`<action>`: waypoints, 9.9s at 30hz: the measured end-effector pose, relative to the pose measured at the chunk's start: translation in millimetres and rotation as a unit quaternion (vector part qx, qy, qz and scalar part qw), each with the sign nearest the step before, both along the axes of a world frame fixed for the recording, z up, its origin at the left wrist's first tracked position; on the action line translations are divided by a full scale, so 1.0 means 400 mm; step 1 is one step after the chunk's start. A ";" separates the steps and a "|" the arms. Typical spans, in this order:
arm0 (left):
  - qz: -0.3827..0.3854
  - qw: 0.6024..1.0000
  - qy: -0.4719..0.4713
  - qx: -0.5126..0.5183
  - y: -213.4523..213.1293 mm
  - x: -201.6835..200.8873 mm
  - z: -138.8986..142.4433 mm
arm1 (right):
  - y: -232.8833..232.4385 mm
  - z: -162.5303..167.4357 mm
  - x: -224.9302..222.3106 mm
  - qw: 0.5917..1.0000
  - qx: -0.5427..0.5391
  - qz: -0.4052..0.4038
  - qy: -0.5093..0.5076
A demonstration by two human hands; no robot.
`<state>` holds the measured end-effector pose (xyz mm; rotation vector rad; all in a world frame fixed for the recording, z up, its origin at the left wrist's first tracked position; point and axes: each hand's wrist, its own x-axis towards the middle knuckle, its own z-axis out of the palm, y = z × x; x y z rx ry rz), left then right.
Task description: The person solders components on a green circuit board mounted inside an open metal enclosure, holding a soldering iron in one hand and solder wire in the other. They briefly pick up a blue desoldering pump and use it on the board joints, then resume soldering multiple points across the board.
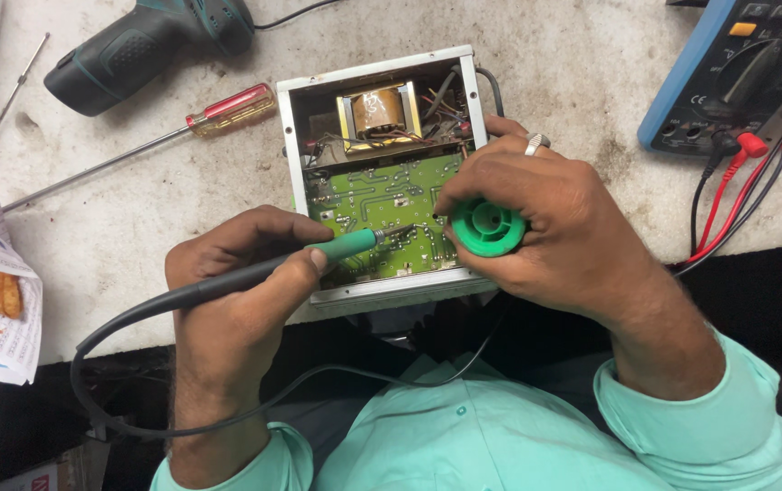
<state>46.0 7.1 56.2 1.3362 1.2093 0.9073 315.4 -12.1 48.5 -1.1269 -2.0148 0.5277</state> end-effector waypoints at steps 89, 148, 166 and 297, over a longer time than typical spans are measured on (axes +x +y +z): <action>-0.025 0.996 -0.030 0.080 -0.021 -0.004 0.003 | 0.001 -0.001 -0.009 0.999 -0.039 0.019 0.024; -0.018 0.936 0.113 0.333 -0.170 0.061 0.092 | -0.236 0.003 -0.019 0.907 -0.205 0.047 0.365; -0.032 0.939 0.081 0.332 -0.190 0.040 0.057 | -0.219 0.039 -0.026 0.978 -0.116 -0.017 0.171; 0.079 0.985 0.112 0.105 -0.112 -0.007 0.008 | -0.029 0.052 -0.017 0.998 -0.049 -0.032 -0.012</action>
